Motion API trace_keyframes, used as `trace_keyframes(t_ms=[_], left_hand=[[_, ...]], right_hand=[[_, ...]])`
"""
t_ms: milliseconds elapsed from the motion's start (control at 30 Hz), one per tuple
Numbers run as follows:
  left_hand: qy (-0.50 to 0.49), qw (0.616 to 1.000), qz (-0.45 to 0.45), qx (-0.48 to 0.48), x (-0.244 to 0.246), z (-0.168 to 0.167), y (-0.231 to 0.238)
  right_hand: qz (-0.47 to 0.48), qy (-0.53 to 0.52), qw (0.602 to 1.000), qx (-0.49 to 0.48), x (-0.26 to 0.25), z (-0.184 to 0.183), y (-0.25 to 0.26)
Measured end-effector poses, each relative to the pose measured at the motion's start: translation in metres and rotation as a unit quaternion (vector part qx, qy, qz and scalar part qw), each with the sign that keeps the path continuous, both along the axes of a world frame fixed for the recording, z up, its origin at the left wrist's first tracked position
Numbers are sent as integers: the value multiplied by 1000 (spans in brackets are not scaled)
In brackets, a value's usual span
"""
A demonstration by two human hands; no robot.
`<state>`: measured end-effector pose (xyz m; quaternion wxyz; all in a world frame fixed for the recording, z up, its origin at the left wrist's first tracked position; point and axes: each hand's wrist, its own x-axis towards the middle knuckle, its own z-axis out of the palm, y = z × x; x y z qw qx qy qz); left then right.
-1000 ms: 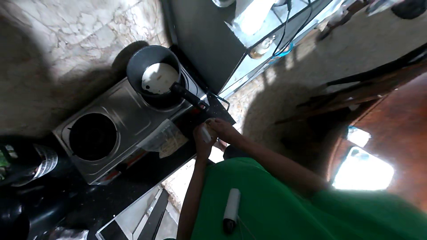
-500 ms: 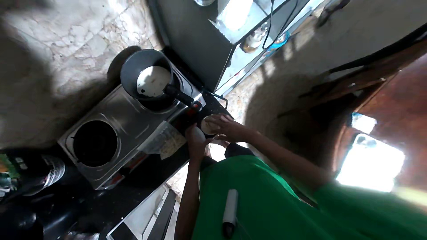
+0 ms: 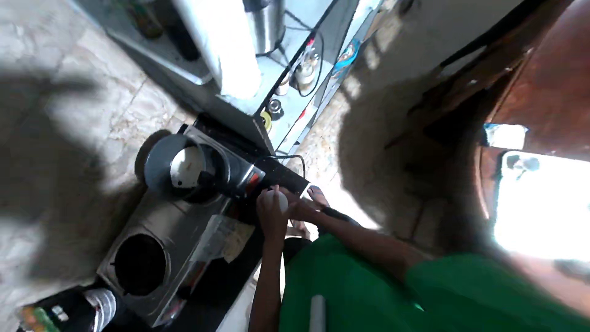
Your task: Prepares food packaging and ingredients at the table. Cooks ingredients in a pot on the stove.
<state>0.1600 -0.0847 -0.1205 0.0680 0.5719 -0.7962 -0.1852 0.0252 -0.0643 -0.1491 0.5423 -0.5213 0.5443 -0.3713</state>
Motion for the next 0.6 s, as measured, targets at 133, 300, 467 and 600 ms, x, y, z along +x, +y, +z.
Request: trace_keyframes(t_ms=[133, 300, 467, 600], left_hand=[[-94, 991, 95, -12, -22, 0, 1], [-165, 985, 20, 40, -36, 19, -8], [54, 940, -219, 255, -50, 82, -31], [101, 959, -199, 176, -113, 108, -50]], right_hand=[[47, 60, 992, 103, -25, 93, -21], [47, -77, 987, 132, -78, 135, -26], [164, 4, 984, 71, -128, 124, -21], [113, 38, 990, 70, -164, 124, -21]])
